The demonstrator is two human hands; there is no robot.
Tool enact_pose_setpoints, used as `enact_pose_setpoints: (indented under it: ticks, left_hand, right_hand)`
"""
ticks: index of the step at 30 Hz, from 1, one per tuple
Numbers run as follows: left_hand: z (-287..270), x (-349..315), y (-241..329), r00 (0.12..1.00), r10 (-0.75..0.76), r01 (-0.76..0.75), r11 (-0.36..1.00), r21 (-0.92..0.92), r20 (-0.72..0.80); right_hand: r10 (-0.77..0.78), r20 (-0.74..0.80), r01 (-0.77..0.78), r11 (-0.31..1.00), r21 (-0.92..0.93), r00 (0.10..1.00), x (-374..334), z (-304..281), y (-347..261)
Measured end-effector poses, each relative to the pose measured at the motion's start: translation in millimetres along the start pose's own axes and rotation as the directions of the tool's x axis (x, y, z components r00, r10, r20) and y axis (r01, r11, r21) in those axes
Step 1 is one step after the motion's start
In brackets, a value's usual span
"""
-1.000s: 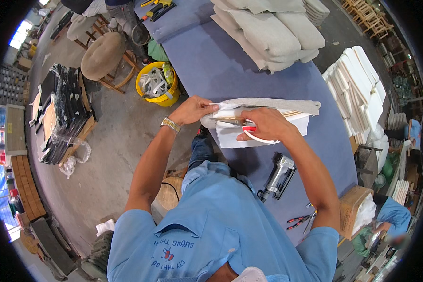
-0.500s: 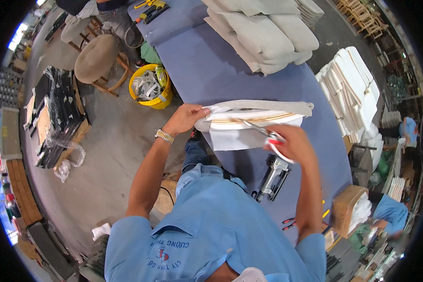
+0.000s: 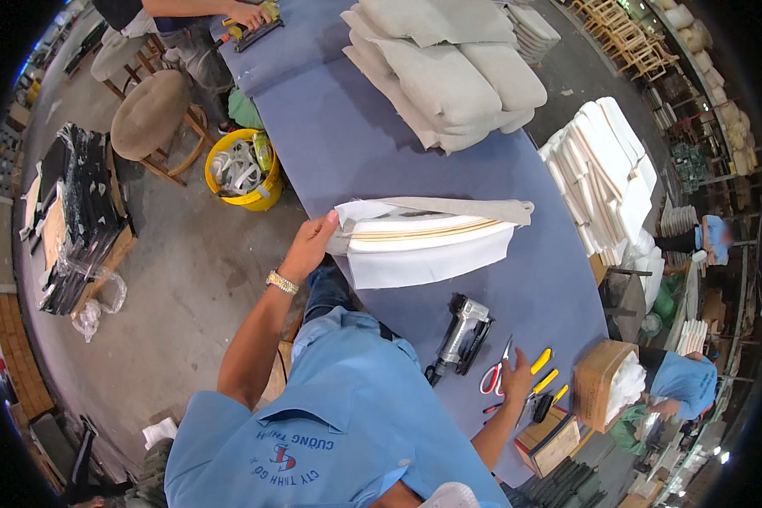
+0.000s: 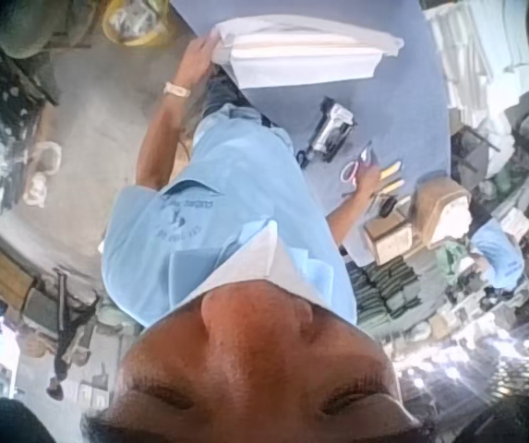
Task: The person assembles a cushion by inserting a foam insert into a fabric cover, then uses a staple gun to secure the edges. They trim excess fabric with a utility knife and place the finished cushion on a stack.
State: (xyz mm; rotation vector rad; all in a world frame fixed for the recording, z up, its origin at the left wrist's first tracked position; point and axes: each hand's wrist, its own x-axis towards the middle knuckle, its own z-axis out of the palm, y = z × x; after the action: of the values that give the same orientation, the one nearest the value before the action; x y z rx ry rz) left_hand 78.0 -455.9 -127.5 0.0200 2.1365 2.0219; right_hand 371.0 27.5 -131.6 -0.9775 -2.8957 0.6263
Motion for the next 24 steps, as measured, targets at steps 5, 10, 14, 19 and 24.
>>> enact_pose_setpoints:
  ticks: [5,10,14,19,24]
  left_hand:
    - [-2.5,-7.9,11.9,0.999,-0.029,0.03,0.994,0.106,-0.013]
    - [6.1,-18.4,1.0,1.0,0.017,-0.014,0.989,0.149,-0.015]
    - [17.6,-32.6,-7.5,0.983,0.107,-0.093,0.991,0.095,-0.15]
    - [16.5,-31.7,-29.9,0.981,0.083,-0.059,0.989,0.138,-0.175]
    - [22.2,-13.0,-7.1,0.985,0.035,-0.031,0.999,0.023,-0.169]
  right_hand:
    - [-0.413,0.029,0.34,0.786,0.516,0.91,32.6,-7.6,-245.0]
    - [-0.814,-0.072,0.75,0.491,0.443,0.576,15.7,46.5,-392.1]
    - [-0.828,-0.005,0.782,0.527,0.333,0.56,13.3,80.7,-403.3]
    - [-0.744,-0.015,0.609,0.534,0.587,0.668,21.9,81.9,-395.1]
    - [-0.508,0.025,0.181,0.352,0.918,0.861,37.0,77.4,-365.2]
